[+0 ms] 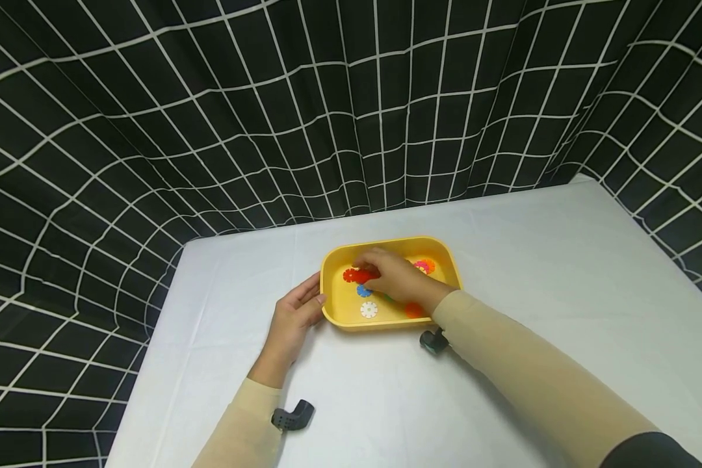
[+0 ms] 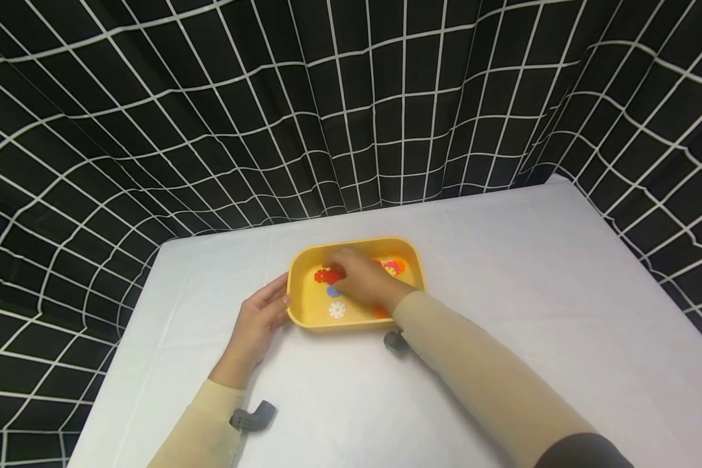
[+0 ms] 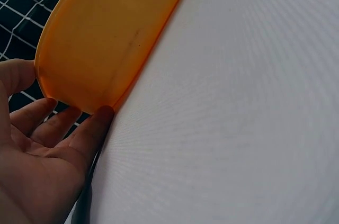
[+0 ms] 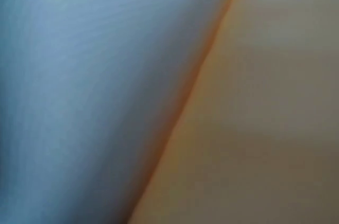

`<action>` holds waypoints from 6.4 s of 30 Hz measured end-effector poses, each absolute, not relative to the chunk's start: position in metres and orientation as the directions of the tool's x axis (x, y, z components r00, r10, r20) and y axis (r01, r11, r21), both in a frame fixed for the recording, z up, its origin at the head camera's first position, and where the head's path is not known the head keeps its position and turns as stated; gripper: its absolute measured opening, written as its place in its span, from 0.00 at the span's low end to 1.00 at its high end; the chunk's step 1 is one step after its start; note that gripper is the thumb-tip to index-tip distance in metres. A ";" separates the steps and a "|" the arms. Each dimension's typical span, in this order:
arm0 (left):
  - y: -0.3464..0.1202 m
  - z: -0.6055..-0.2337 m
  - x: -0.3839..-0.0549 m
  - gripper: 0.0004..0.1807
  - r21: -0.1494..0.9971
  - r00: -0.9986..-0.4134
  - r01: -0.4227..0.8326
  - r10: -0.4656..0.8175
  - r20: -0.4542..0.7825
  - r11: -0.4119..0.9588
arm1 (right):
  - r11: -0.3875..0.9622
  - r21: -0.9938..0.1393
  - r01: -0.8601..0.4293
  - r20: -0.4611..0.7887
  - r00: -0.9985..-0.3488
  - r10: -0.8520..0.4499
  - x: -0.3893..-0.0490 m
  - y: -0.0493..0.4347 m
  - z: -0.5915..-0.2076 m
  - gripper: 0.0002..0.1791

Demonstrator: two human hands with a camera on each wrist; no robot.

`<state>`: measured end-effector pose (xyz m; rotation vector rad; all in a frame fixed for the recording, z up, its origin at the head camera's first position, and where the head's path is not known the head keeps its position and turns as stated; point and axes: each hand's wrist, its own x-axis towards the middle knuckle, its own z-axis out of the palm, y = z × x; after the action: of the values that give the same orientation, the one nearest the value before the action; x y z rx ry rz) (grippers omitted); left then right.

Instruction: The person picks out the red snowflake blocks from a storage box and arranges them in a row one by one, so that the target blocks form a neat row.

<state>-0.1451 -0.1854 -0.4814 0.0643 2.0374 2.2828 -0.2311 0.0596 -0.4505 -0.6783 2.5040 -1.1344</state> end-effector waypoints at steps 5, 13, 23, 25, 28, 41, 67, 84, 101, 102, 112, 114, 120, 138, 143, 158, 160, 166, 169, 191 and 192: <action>-0.186 -0.482 -0.145 0.30 0.993 -0.996 -0.024 0.093 -0.013 -0.117 | 0.606 -0.730 -0.317 -0.078 -0.842 -0.534 -0.230 0.058 -0.450 0.21; -0.186 -0.481 -0.145 0.30 0.992 -0.995 -0.021 0.095 -0.009 -0.124 | 0.619 -0.710 -0.336 -0.054 -0.851 -0.523 -0.227 0.056 -0.448 0.24; -0.186 -0.482 -0.145 0.30 0.990 -0.995 -0.026 0.095 -0.013 -0.136 | 0.558 -0.749 -0.357 0.012 -0.850 -0.527 -0.225 0.057 -0.446 0.15; -0.186 -0.483 -0.145 0.30 0.990 -0.995 -0.027 0.097 -0.014 -0.138 | 0.538 -0.767 -0.351 0.016 -0.848 -0.530 -0.226 0.058 -0.445 0.10; -0.186 -0.483 -0.145 0.30 0.991 -0.995 -0.031 0.101 -0.017 -0.132 | 0.509 -0.802 -0.313 0.010 -0.859 -0.512 -0.227 0.060 -0.443 0.07; -0.187 -0.485 -0.147 0.30 0.993 -0.995 -0.031 0.099 -0.020 -0.111 | 0.403 -0.912 -0.080 -0.072 -0.934 -0.349 -0.227 0.065 -0.434 0.09; -0.187 -0.487 -0.146 0.28 0.996 -0.996 -0.029 0.090 -0.021 -0.085 | 0.322 -0.944 -0.072 -0.022 -0.959 -0.281 -0.216 0.115 -0.413 0.09; -0.186 -0.485 -0.145 0.29 0.994 -0.995 -0.025 0.098 -0.015 -0.109 | 0.314 -0.943 -0.107 0.048 -0.981 -0.190 -0.213 0.166 -0.412 0.12; -0.187 -0.488 -0.146 0.29 0.995 -0.995 -0.022 0.095 -0.013 -0.096 | 0.353 -0.933 -0.065 0.039 -0.996 -0.082 -0.210 0.218 -0.434 0.20; -0.187 -0.488 -0.146 0.29 0.995 -0.995 -0.024 0.094 -0.015 -0.100 | 0.363 -0.930 -0.057 0.031 -0.997 -0.078 -0.210 0.221 -0.436 0.20; -0.185 -0.485 -0.145 0.29 0.994 -0.996 -0.031 0.088 -0.021 -0.108 | 0.446 -0.894 0.039 -0.059 -0.998 -0.029 -0.207 0.238 -0.461 0.18; -0.185 -0.485 -0.145 0.29 0.994 -0.996 -0.034 0.086 -0.025 -0.106 | 0.469 -0.882 0.042 -0.065 -0.997 -0.033 -0.205 0.239 -0.466 0.17; -0.186 -0.486 -0.145 0.29 0.994 -0.996 -0.044 0.086 -0.035 -0.105 | 0.521 -0.853 0.027 -0.050 -0.998 -0.029 -0.204 0.239 -0.479 0.17; -0.186 -0.486 -0.145 0.30 0.993 -0.995 -0.039 0.095 -0.029 -0.109 | 0.686 -0.724 -0.065 0.027 -0.997 -0.066 -0.202 0.229 -0.485 0.11; -0.186 -0.485 -0.145 0.30 0.994 -0.995 -0.041 0.095 -0.031 -0.104 | 0.697 -0.714 -0.071 0.037 -0.997 -0.064 -0.202 0.229 -0.485 0.10; -0.186 -0.484 -0.144 0.30 0.993 -0.995 -0.047 0.098 -0.037 -0.106 | 0.695 -0.715 -0.077 0.054 -0.997 -0.055 -0.199 0.230 -0.484 0.14; -0.186 -0.485 -0.144 0.30 0.993 -0.995 -0.051 0.095 -0.041 -0.107 | 0.674 -0.736 -0.068 0.045 -0.998 -0.051 -0.199 0.230 -0.483 0.15; -0.186 -0.485 -0.144 0.29 0.994 -0.995 -0.047 0.088 -0.038 -0.103 | 0.604 -0.797 -0.016 0.000 -1.000 -0.027 -0.198 0.231 -0.482 0.22; -0.186 -0.484 -0.144 0.29 0.994 -0.996 -0.042 0.087 -0.033 -0.097 | 0.577 -0.817 -0.001 -0.011 -1.000 -0.018 -0.198 0.231 -0.481 0.23; -0.186 -0.486 -0.144 0.29 0.994 -0.996 -0.042 0.086 -0.033 -0.104 | 0.251 -0.967 -0.040 0.019 -0.996 -0.087 -0.189 0.231 -0.448 0.38; -0.186 -0.486 -0.144 0.29 0.994 -0.996 -0.042 0.089 -0.033 -0.105 | 0.238 -0.970 -0.053 0.031 -0.995 -0.099 -0.188 0.230 -0.446 0.38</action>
<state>-0.1442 -0.1861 -0.4861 0.0540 2.0397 2.2717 -0.1880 0.2296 -0.4458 -0.1505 2.4423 -1.9107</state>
